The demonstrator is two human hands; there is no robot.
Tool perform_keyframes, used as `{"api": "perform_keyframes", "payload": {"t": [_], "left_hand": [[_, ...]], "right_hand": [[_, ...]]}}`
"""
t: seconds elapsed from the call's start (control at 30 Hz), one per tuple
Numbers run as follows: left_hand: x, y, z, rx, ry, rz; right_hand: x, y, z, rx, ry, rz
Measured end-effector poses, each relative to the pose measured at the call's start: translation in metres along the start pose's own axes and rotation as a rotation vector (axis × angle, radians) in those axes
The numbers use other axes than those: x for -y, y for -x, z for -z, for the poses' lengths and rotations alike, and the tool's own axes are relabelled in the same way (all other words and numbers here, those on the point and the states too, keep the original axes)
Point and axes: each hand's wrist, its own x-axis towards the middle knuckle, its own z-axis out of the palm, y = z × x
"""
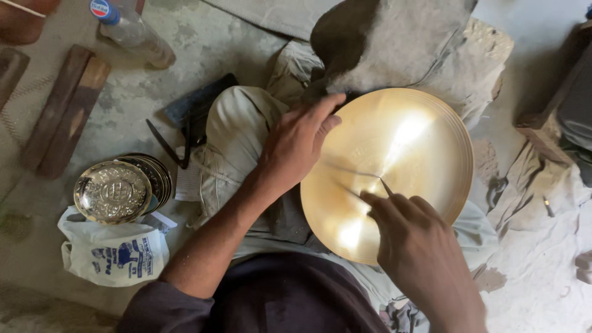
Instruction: The person sits on the floor holding a large brass plate on their lap and engraves lines into its surface with a handheld scribe, repositioning and rotating the plate between passes. They then switch to a flat file and scrape the engraved area, steadying the plate with the other hand.
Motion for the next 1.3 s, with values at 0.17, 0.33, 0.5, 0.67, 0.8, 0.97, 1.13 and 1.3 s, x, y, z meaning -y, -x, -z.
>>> {"api": "perform_keyframes", "payload": {"t": [0.17, 0.33, 0.5, 0.67, 0.8, 0.97, 1.13, 1.3], "left_hand": [[-0.018, 0.028, 0.006, -0.210, 0.029, 0.066], [-0.028, 0.094, -0.008, -0.241, -0.139, 0.065], [-0.021, 0.074, -0.008, -0.094, -0.135, 0.211], [-0.011, -0.002, 0.001, -0.045, 0.007, 0.021], [-0.013, 0.004, 0.001, -0.234, 0.080, -0.034], [-0.020, 0.077, 0.007, -0.154, 0.059, 0.267], [-0.027, 0.120, -0.001, -0.149, 0.026, 0.234], [-0.022, 0.092, -0.005, -0.056, -0.071, 0.279]], "right_hand": [[0.002, -0.020, 0.001, -0.100, -0.107, -0.143], [0.004, -0.026, -0.005, 0.093, -0.065, -0.285], [0.006, -0.013, -0.007, -0.039, 0.004, -0.007], [-0.004, -0.005, 0.003, 0.046, -0.089, -0.029], [-0.004, -0.008, 0.002, -0.182, -0.195, -0.039], [0.003, -0.020, 0.000, -0.133, -0.146, -0.162], [0.007, -0.026, 0.001, -0.012, -0.138, -0.253], [0.001, -0.016, 0.001, 0.042, -0.091, -0.083]]}}
